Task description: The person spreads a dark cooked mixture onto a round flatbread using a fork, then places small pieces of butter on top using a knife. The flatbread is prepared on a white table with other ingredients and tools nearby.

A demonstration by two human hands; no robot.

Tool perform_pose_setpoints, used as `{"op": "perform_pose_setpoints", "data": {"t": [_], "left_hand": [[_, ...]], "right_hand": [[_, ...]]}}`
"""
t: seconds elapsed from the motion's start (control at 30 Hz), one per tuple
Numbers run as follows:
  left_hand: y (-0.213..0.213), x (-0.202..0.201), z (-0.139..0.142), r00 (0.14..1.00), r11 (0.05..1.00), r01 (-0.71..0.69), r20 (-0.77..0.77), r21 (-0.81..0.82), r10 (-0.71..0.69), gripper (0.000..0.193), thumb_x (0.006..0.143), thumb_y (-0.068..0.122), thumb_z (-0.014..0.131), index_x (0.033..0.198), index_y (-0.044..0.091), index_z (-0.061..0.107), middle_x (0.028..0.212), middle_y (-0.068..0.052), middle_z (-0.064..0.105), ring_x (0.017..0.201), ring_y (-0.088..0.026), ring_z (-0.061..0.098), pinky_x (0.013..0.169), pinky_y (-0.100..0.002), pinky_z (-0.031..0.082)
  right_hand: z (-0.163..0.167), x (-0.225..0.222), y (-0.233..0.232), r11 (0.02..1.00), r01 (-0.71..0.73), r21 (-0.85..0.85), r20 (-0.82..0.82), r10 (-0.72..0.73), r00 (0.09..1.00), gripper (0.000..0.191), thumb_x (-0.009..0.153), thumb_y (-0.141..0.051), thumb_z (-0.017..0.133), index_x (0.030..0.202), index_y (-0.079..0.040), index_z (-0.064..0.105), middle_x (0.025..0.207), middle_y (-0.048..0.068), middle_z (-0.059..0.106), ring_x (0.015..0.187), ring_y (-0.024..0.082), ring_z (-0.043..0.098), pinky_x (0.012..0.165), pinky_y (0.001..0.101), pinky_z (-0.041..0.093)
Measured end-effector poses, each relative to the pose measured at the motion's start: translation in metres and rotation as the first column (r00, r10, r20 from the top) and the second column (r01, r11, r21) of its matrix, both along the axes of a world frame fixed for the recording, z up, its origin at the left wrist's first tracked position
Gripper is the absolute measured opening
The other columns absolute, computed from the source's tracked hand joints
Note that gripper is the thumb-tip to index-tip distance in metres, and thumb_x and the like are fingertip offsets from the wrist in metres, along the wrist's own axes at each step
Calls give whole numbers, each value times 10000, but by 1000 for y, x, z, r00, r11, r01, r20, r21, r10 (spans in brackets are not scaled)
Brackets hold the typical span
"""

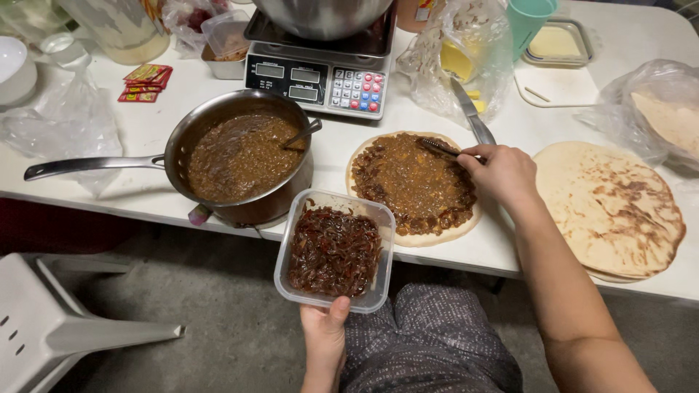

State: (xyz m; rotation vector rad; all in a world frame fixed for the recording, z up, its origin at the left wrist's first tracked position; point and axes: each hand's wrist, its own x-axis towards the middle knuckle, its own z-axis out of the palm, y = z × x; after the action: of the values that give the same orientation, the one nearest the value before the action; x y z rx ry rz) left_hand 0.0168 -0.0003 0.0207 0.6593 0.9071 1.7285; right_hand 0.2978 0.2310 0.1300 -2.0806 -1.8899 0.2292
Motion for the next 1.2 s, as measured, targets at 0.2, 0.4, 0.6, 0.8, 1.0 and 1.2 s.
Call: {"op": "perform_pose_setpoints", "data": {"t": [0.2,0.4,0.6,0.8,1.0,1.2], "left_hand": [[-2,-1,-3,999,999,-1,-32,-34,0,844,779,314,861,1437,-28,457,1351,-170,620,1234,-293,609,1099,-455,466],[-1,1,-3,1000,1000,-7,-29,-24,6,846,786,315,862,1437,-38,453,1361,-173,609,1248,-297,594,1116,-466,445],[0,1,-2,999,1000,-15,-38,-19,14,870,782,326,854,1455,-20,425,1374,-169,599,1254,-291,592,1118,-464,442],[0,1,-5,1000,1000,-15,-20,-2,15,862,791,317,863,1452,-37,437,1369,-173,601,1244,-293,591,1112,-456,445],[1,1,-5,999,999,-31,-25,-22,31,870,775,319,866,1450,-29,441,1372,-164,599,1245,-287,591,1107,-452,445],[1,2,2,999,999,-21,-25,-28,21,894,760,333,872,1458,-15,433,1382,-157,591,1264,-291,580,1120,-461,434]], "right_hand": [[5,-1,2,996,47,-74,-55,-51,997,309,948,-493,684,1136,-275,796,815,86,782,836,254,738,811,410,540],[-3,-9,10,999,21,-46,-52,-24,998,307,938,-499,696,1130,-286,805,820,83,766,852,260,719,825,415,530],[-4,-2,7,999,53,-12,-67,-53,996,327,936,-506,690,1148,-281,799,795,96,764,843,275,720,827,424,532],[-8,-8,5,1000,20,-2,-66,-20,998,324,936,-505,690,1142,-283,806,802,110,750,824,301,715,807,427,538],[-7,-6,-3,999,26,-21,-76,-28,997,327,935,-513,690,1154,-297,799,773,119,751,789,294,719,796,423,541],[-8,-1,-8,999,31,-24,-56,-32,998,331,930,-509,691,1153,-291,803,776,107,756,796,283,720,803,418,540]]}}
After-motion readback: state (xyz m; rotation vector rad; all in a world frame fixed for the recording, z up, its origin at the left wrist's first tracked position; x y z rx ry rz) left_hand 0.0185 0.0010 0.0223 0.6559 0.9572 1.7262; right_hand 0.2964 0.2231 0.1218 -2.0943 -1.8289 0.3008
